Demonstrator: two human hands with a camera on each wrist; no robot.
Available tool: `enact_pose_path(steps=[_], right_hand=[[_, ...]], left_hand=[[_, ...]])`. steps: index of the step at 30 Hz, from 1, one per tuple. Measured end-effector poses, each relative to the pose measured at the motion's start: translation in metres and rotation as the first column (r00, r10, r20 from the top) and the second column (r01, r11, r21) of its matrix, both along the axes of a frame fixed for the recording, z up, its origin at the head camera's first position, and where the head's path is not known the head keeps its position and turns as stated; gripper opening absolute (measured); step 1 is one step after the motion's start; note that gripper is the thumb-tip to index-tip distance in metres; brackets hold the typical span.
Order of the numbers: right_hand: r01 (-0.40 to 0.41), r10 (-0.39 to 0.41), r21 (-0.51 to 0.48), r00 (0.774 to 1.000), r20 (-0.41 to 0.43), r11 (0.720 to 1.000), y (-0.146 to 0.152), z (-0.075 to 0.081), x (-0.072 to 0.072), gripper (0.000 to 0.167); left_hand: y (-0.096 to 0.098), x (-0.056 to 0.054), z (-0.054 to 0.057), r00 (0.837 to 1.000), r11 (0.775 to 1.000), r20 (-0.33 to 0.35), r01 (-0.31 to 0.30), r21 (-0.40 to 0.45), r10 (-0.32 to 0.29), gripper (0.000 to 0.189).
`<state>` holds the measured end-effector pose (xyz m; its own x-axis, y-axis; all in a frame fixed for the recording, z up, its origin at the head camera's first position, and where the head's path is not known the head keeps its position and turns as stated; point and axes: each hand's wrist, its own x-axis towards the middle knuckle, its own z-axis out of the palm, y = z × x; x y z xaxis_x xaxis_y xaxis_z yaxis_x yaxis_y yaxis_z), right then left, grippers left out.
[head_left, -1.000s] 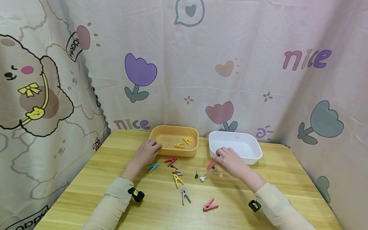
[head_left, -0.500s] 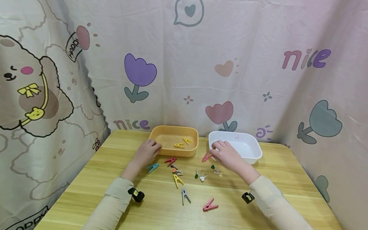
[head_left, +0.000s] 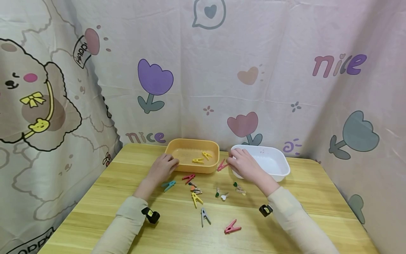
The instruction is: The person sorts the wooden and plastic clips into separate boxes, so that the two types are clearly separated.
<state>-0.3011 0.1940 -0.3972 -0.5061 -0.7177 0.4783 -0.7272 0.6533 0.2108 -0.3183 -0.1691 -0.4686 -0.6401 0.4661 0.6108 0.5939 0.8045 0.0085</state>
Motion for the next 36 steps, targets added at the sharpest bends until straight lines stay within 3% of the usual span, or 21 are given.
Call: enact_pose_path(steps=[20, 36], right_hand=[[-0.034, 0.031, -0.108, 0.999, -0.034, 0.994, -0.027, 0.004, -0.028, 0.008], [0.029, -0.023, -0.141, 0.999, 0.039, 0.990, -0.055, 0.004, -0.056, 0.006]], left_hand=[[-0.001, -0.001, -0.002, 1.000, 1.000, -0.004, -0.007, -0.013, 0.007, 0.008], [-0.001, -0.001, -0.002, 1.000, 1.000, -0.014, -0.008, -0.013, 0.007, 0.007]])
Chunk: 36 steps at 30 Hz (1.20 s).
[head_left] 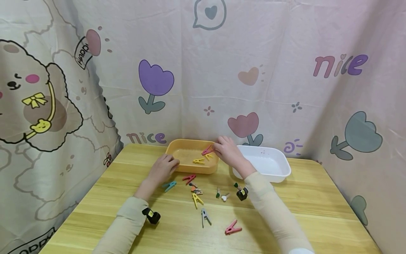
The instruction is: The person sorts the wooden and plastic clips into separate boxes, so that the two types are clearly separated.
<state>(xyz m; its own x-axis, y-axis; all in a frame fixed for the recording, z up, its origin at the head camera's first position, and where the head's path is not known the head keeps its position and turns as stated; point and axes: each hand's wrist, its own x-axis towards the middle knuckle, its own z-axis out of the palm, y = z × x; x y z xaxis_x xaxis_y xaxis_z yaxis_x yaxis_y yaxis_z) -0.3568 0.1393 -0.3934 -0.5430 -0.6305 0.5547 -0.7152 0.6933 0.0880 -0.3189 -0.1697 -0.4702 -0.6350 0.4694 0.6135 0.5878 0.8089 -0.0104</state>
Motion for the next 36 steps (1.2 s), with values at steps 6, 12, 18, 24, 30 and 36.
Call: enact_pose_path(steps=[6, 12, 18, 24, 30, 36], right_hand=[[-0.005, 0.007, -0.054, 0.999, 0.035, 0.999, -0.010, -0.001, -0.009, 0.005], [0.011, -0.005, -0.082, 0.997, 0.076, 0.997, -0.020, -0.002, -0.019, 0.006], [0.035, -0.025, -0.082, 0.993, 0.119, 0.996, -0.030, -0.007, -0.030, 0.005], [0.037, -0.020, -0.119, 0.990, 0.140, 0.992, -0.038, -0.011, -0.037, 0.006], [0.096, -0.069, -0.111, 0.972, 0.223, 0.989, -0.045, -0.016, -0.044, 0.005], [0.163, -0.127, -0.107, 0.952, 0.280, 0.981, -0.051, -0.019, -0.051, 0.005]], left_hand=[[0.000, 0.001, 0.000, 1.000, 1.000, -0.016, 0.015, 0.016, -0.015, 0.007], [0.000, 0.000, 0.001, 1.000, 1.000, -0.003, 0.004, 0.010, -0.004, 0.007], [0.000, 0.000, 0.001, 1.000, 1.000, 0.008, 0.000, 0.016, -0.001, 0.008], [0.000, 0.000, -0.001, 1.000, 1.000, 0.020, -0.002, 0.009, 0.002, 0.009], [0.000, 0.001, 0.000, 1.000, 1.000, 0.021, 0.004, 0.017, -0.004, 0.009], [0.000, 0.002, 0.002, 1.000, 1.000, 0.017, 0.002, 0.007, -0.002, 0.008]])
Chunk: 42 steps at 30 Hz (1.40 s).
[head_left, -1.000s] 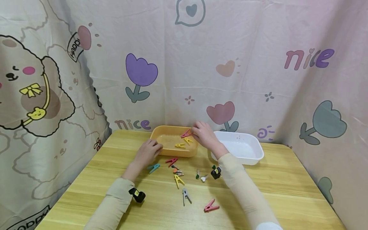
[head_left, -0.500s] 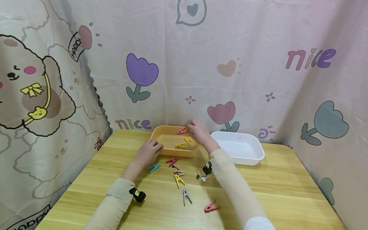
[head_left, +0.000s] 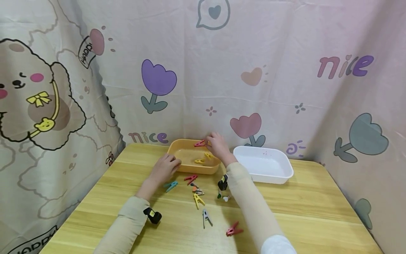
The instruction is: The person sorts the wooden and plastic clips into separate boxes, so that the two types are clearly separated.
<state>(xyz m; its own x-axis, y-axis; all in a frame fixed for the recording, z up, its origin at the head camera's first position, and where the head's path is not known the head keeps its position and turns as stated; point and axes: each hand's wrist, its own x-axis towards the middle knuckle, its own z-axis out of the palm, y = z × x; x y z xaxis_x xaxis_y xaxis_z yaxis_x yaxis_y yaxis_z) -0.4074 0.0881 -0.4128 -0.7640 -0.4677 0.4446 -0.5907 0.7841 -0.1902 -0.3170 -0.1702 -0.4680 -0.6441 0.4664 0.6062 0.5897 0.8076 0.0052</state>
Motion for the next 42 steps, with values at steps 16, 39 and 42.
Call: enact_pose_path(steps=[16, 39, 42], right_hand=[[0.077, -0.074, -0.058, 0.996, 0.055, 0.995, -0.009, -0.008, -0.005, 0.006], [0.092, -0.082, -0.101, 0.992, 0.097, 0.991, -0.002, -0.006, 0.000, 0.018], [0.082, -0.072, -0.098, 0.992, 0.101, 0.992, 0.000, -0.005, 0.002, 0.018]], left_hand=[[0.000, -0.001, -0.002, 1.000, 1.000, -0.014, 0.010, 0.005, -0.010, 0.009], [0.000, -0.003, -0.002, 0.999, 1.000, -0.032, 0.006, 0.006, -0.006, 0.008], [0.000, -0.003, -0.003, 1.000, 1.000, -0.027, 0.004, 0.003, -0.004, 0.008]])
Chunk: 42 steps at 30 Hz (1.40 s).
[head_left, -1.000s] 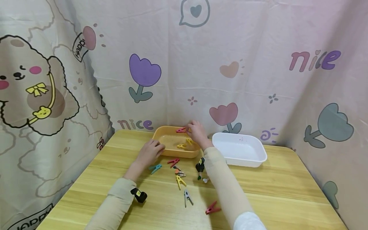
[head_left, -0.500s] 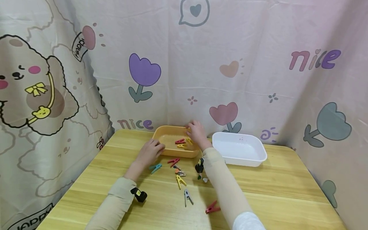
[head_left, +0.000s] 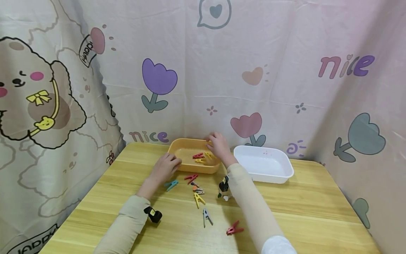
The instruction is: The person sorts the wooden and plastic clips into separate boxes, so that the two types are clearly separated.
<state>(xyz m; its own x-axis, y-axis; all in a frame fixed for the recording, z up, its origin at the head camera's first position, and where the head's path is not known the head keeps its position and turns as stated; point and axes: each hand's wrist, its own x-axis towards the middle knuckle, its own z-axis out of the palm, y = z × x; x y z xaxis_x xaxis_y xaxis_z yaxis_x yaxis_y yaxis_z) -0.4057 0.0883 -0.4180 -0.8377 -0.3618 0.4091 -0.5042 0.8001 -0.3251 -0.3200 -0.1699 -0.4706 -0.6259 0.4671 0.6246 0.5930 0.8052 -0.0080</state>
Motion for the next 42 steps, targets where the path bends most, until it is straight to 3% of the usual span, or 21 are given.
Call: enact_pose_path(steps=[8, 16, 24, 36, 42], right_hand=[[-0.051, 0.056, 0.051, 0.993, -0.102, 0.997, 0.010, 0.002, 0.004, 0.017], [-0.107, 0.123, 0.082, 0.967, -0.225, 0.991, 0.022, 0.006, 0.010, 0.014], [-0.129, 0.159, 0.131, 0.955, -0.251, 0.983, 0.036, 0.011, 0.022, 0.016], [-0.184, 0.266, 0.248, 0.896, -0.357, 0.951, 0.056, 0.018, 0.040, 0.014], [-0.216, 0.331, 0.300, 0.847, -0.416, 0.929, 0.068, 0.022, 0.056, 0.016]], left_hand=[[0.000, 0.001, 0.000, 1.000, 1.000, 0.026, -0.010, -0.003, 0.010, 0.009], [0.000, 0.002, 0.001, 1.000, 1.000, 0.017, -0.005, 0.007, 0.005, 0.008], [0.001, 0.003, 0.001, 1.000, 1.000, 0.006, -0.006, -0.002, 0.006, 0.009], [0.000, 0.003, -0.001, 1.000, 1.000, 0.024, -0.008, -0.005, 0.008, 0.009], [0.000, 0.001, 0.001, 1.000, 1.000, 0.027, -0.010, -0.009, 0.010, 0.010]])
